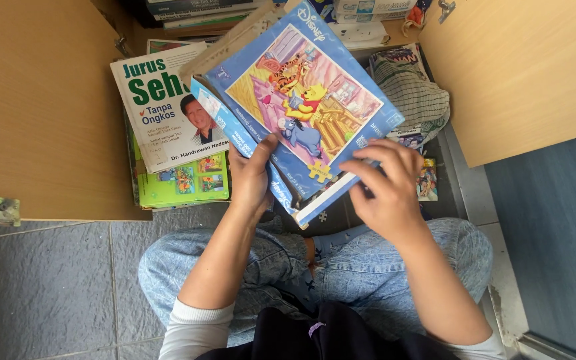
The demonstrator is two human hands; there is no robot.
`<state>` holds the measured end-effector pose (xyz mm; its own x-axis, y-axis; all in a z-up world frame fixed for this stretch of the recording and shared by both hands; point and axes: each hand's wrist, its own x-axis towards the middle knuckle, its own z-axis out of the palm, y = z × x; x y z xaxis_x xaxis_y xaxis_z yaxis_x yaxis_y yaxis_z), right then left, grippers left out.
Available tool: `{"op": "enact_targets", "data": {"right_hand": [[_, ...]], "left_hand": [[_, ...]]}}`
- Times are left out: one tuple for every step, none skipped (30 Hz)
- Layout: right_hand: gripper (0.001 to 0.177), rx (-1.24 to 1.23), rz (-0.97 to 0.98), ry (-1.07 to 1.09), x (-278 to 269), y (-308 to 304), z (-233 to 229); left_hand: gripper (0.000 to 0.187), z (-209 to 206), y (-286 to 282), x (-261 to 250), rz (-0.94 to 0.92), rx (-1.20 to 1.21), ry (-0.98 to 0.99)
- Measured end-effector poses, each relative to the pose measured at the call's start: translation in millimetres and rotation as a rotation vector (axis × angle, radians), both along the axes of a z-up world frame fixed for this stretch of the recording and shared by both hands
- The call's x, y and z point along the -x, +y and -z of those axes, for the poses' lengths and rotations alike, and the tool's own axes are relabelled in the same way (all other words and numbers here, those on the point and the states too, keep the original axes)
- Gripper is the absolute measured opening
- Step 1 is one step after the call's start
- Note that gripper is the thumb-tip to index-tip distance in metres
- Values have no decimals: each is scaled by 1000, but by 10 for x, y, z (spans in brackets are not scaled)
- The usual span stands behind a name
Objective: Cleaning and organizing books and boxes on a lower cabinet shelf.
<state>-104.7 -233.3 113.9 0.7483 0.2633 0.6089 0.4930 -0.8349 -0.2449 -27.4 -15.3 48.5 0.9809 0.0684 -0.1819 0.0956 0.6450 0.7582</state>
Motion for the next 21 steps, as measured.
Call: {"op": "enact_targets", "data": {"right_hand": [[29, 6, -33, 53, -9, -32, -5], [30, 12, -65, 107, -17, -65, -11], [30, 9, -64, 106, -29, -59, -46], [28, 40, -64, 89, -40, -53, -81], [27, 75, -65, 76, -40, -62, -128], [27, 77, -66, 79, -27, -56, -133], [24, 101, -33, -19, -54, -55, -143], [22, 125, -1, -118, -81, -54, -153], [22, 124, -1, -113, -34, -59, -59], [20, 70, 20, -187, 16, -65, 35], [20, 18, 40, -270, 32, -70, 126], [20, 18, 40, -275, 37, -66, 244], [20, -47, 76, -333, 64, -65, 364], [19, -112, 111, -392, 91, -68, 489], [19, -114, 115, -386, 75, -97, 678], [22, -269, 168, -255, 61, -128, 874], [25, -423, 220, -115, 80, -161, 1074], [25, -424, 224, -102, 72, -226, 1406], [27, -322, 298, 457, 13, -299, 1728], [30, -191, 339, 1014, -45, -377, 2039], [30, -198, 343, 1010, -50, -249, 2105]], "left_hand": [[38, 18, -10, 9, 14, 18, -4], [38, 34, -19, 19, 28, 36, -9], [38, 83, -27, 7, 29, 33, -9], [38, 132, -35, -6, 35, 61, -15], [38, 182, -61, -1, 40, 95, -16], [38, 99, -60, 33, 40, 97, -13], [39, 8, -65, 17, 31, 59, 20], [41, -83, -69, 2, 21, 21, 53], [41, -94, -79, 24, 21, 21, 58], [42, -103, -88, 47, 6, 73, 62], [44, -121, -99, 32, -8, 126, 57], [44, -136, -66, 25, -8, 127, 53], [44, -146, -38, 39, -6, 112, 38], [45, -151, -13, 53, -3, 96, 24], [45, -107, 32, 10, 0, 93, 30], [45, -57, 75, -32, -60, 34, -6], [44, 4, 118, -42, -122, -26, -35], [44, 17, 171, -34, -120, -30, -23], [44, 11, 214, -80, -154, -32, -43], [43, -6, 251, -125, -187, -35, -64], [43, -12, 269, -141, -181, -37, -69]]}}
